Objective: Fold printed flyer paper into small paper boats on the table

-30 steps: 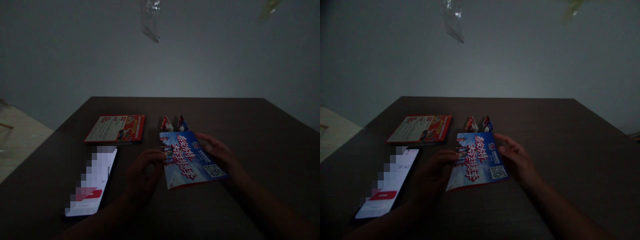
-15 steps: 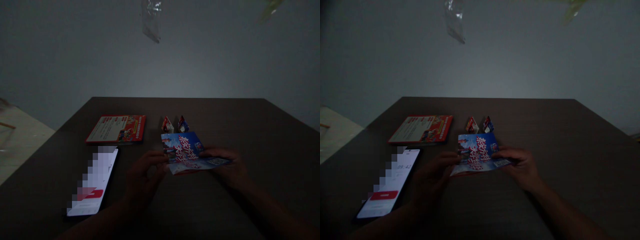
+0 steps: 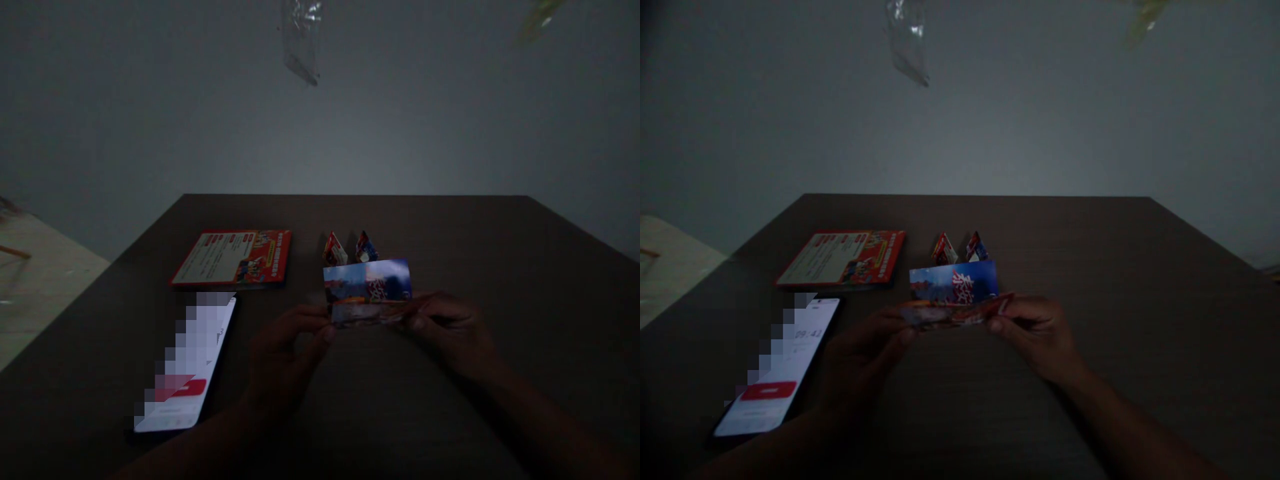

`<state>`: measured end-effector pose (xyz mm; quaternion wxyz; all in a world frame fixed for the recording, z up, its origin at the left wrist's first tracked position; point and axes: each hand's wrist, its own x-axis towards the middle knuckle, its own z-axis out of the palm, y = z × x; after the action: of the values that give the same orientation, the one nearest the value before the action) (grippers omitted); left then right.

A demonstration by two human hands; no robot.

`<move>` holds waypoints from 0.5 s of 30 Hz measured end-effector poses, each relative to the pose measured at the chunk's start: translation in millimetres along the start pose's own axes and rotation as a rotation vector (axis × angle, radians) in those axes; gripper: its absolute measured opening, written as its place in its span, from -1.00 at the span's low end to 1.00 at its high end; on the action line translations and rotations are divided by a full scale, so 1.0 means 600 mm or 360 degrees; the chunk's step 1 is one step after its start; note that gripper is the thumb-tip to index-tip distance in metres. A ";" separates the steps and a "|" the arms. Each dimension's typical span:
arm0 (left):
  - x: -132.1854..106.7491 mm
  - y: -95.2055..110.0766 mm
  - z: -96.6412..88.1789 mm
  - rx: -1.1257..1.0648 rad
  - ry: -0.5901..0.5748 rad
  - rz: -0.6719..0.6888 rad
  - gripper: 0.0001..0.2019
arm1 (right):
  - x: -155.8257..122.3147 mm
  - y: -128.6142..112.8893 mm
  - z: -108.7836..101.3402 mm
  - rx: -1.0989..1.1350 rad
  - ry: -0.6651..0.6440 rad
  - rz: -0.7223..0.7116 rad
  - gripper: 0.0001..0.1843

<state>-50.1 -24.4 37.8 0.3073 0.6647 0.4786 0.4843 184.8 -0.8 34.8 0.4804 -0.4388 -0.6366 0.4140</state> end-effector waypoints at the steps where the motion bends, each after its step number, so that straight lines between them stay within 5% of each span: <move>1: 0.000 0.002 0.000 -0.0001 0.0011 -0.0017 -0.90 | 0.000 -0.001 0.001 -0.0012 0.0025 0.0011 -0.82; 15: 0.004 0.005 0.006 -0.0072 0.0044 -0.0081 -0.91 | -0.009 -0.007 0.014 0.0103 0.0158 0.0168 -0.87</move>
<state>-45.6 -22.9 40.5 0.3278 0.6384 0.4885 0.4962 176.7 -7.8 36.1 0.5028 -0.4759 -0.5743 0.4369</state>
